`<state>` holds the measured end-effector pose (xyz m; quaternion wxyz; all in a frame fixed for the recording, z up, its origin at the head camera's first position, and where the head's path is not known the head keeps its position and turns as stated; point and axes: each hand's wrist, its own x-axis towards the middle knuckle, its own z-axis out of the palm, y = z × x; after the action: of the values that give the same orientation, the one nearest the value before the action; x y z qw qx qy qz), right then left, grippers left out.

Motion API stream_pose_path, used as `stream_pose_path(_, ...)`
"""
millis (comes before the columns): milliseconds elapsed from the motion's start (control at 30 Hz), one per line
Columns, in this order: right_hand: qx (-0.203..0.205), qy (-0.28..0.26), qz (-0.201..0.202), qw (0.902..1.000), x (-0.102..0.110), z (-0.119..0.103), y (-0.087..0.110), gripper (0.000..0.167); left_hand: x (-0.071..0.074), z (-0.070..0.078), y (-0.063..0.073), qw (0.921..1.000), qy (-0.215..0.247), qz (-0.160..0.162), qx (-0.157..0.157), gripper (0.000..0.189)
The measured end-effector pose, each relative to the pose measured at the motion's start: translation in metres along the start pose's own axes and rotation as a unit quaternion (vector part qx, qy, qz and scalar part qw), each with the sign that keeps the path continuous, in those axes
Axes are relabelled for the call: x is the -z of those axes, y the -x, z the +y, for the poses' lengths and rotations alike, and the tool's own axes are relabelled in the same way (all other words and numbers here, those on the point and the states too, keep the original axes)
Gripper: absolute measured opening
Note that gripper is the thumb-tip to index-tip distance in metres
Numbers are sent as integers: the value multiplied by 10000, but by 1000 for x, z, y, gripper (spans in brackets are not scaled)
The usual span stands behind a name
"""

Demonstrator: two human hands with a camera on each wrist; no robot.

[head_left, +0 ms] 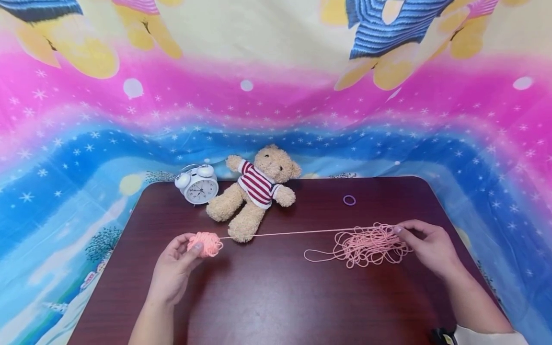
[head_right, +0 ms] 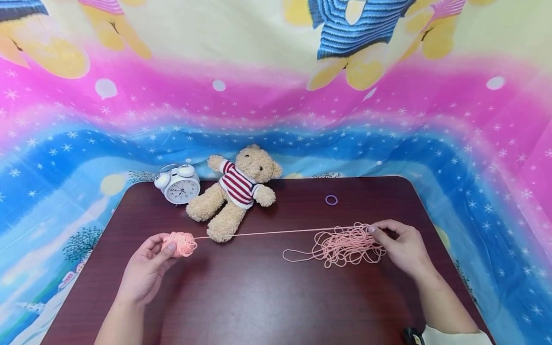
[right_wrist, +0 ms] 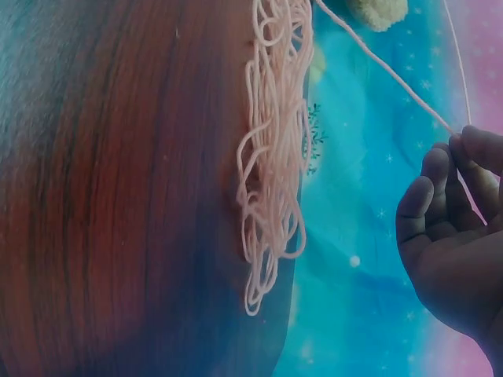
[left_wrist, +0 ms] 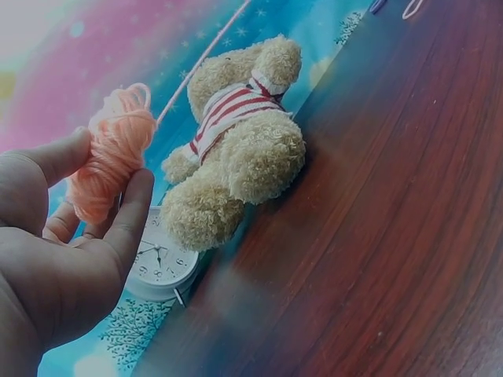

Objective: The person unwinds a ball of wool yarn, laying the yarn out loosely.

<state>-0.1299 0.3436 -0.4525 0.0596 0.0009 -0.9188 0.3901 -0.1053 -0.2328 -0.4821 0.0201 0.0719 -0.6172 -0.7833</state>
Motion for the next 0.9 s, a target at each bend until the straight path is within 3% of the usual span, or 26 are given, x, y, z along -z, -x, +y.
stream_pose_path(467,-193,172,170,9995,19,20,2,30,13,5,2,9998,25,182,14,24)
stream_pose_path(900,-404,-477,377,9973,34,38,-3,25,26,4,6,9998,77,172,-66,25)
